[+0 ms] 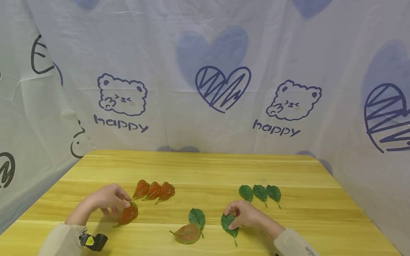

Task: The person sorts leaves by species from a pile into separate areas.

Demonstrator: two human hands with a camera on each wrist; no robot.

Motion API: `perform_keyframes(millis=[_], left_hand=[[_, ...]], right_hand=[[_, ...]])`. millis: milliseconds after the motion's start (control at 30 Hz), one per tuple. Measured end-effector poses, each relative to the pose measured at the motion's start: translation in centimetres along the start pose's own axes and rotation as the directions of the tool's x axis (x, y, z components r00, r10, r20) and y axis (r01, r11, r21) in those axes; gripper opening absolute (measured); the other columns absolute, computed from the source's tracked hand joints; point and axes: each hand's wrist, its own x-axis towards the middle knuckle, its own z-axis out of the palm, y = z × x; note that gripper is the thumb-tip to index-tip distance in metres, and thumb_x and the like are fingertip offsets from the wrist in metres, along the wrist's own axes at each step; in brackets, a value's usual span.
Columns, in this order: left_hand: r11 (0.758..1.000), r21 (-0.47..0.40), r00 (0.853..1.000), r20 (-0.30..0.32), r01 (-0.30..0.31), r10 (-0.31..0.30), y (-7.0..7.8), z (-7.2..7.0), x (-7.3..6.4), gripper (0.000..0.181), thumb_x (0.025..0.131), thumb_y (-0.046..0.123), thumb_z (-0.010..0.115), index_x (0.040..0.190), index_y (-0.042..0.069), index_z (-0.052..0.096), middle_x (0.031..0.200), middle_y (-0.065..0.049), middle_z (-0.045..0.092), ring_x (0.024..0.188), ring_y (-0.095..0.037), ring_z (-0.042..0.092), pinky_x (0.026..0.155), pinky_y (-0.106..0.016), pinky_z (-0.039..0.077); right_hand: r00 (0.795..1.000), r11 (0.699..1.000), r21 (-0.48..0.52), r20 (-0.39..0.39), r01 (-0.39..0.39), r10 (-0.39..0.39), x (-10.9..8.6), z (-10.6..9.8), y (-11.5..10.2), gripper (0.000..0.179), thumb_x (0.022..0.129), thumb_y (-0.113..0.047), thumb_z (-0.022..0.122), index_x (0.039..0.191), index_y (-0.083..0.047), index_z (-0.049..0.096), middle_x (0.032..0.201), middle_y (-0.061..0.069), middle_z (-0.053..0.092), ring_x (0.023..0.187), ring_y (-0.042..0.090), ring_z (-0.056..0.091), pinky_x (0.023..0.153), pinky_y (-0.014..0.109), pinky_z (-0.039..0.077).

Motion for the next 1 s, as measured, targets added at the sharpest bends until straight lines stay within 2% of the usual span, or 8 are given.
perform_keyframes(millis=[133, 233, 367, 600, 700, 867, 1000], left_hand=[[1.0, 0.013, 0.997, -0.073, -0.015, 0.016, 0.4, -0.2, 0.1, 0.021, 0.077, 0.009, 0.069, 0.094, -0.003, 0.065, 0.088, -0.011, 0.06, 0.062, -0.018, 0.054, 0.047, -0.03, 0.044], [0.999, 0.017, 0.994, -0.102, -0.041, 0.043, 0.9, -0.1, 0.1, 0.02, 0.077, 0.009, 0.069, 0.093, -0.003, 0.065, 0.087, -0.01, 0.059, 0.067, -0.019, 0.055, 0.051, -0.031, 0.045], [0.997, -0.003, 0.991, -0.107, -0.076, 0.075, 1.8, 0.4, 0.2, 0.017, 0.079, 0.009, 0.067, 0.091, -0.002, 0.066, 0.078, -0.006, 0.061, 0.064, -0.02, 0.055, 0.052, -0.032, 0.045], [0.987, -0.048, 0.986, -0.071, -0.153, 0.149, 3.1, 2.2, 0.7, 0.014, 0.079, 0.006, 0.067, 0.09, -0.003, 0.067, 0.078, -0.004, 0.063, 0.061, -0.021, 0.058, 0.053, -0.031, 0.048], [0.978, -0.061, 0.979, -0.055, -0.199, 0.195, 3.3, 2.9, 1.0, 0.013, 0.08, 0.007, 0.066, 0.09, -0.001, 0.067, 0.077, -0.003, 0.063, 0.059, -0.02, 0.057, 0.053, -0.032, 0.048], [0.942, -0.12, 0.949, -0.021, -0.314, 0.314, 3.5, 3.8, 1.6, 0.014, 0.082, 0.007, 0.064, 0.091, -0.004, 0.066, 0.08, -0.006, 0.065, 0.065, -0.024, 0.059, 0.057, -0.035, 0.05], [0.919, -0.165, 0.932, -0.004, -0.359, 0.363, 3.5, 4.5, 2.0, 0.015, 0.082, 0.008, 0.064, 0.091, -0.004, 0.066, 0.079, -0.005, 0.065, 0.067, -0.023, 0.06, 0.057, -0.032, 0.05]], right_hand=[[1.0, 1.0, 0.0, 0.002, 0.001, -0.001, 0.0, 0.0, 0.0, 0.028, 0.069, 0.0, 0.074, 0.094, 0.0, 0.061, 0.077, 0.005, 0.045, 0.061, 0.013, 0.035, 0.052, 0.021, 0.032], [1.0, 1.0, -0.002, 0.002, 0.006, -0.006, 0.0, 0.0, 0.0, 0.028, 0.069, 0.0, 0.074, 0.094, 0.0, 0.061, 0.076, 0.004, 0.045, 0.061, 0.013, 0.035, 0.052, 0.021, 0.032], [1.0, 1.0, 0.0, 0.005, 0.017, -0.017, 0.0, 0.0, 0.0, 0.028, 0.069, 0.0, 0.074, 0.093, 0.001, 0.06, 0.076, 0.004, 0.044, 0.06, 0.012, 0.035, 0.051, 0.02, 0.031], [1.0, 1.0, 0.006, 0.002, 0.015, -0.015, -0.1, 0.0, 0.0, 0.028, 0.069, 0.001, 0.074, 0.093, 0.001, 0.06, 0.076, 0.004, 0.045, 0.061, 0.012, 0.035, 0.051, 0.02, 0.031], [1.0, 1.0, 0.002, 0.004, 0.016, -0.016, -0.1, 0.0, 0.1, 0.028, 0.069, 0.0, 0.074, 0.093, 0.001, 0.06, 0.076, 0.004, 0.045, 0.06, 0.012, 0.035, 0.051, 0.02, 0.032], [1.0, 1.0, 0.0, -0.001, 0.009, -0.009, 0.0, 0.0, 0.1, 0.028, 0.069, 0.0, 0.074, 0.093, 0.0, 0.06, 0.076, 0.004, 0.044, 0.06, 0.012, 0.034, 0.051, 0.02, 0.031], [1.0, 1.0, -0.009, -0.005, 0.005, -0.005, 0.0, 0.0, 0.1, 0.028, 0.069, -0.001, 0.074, 0.093, 0.0, 0.06, 0.075, 0.005, 0.044, 0.06, 0.013, 0.034, 0.051, 0.02, 0.031]])
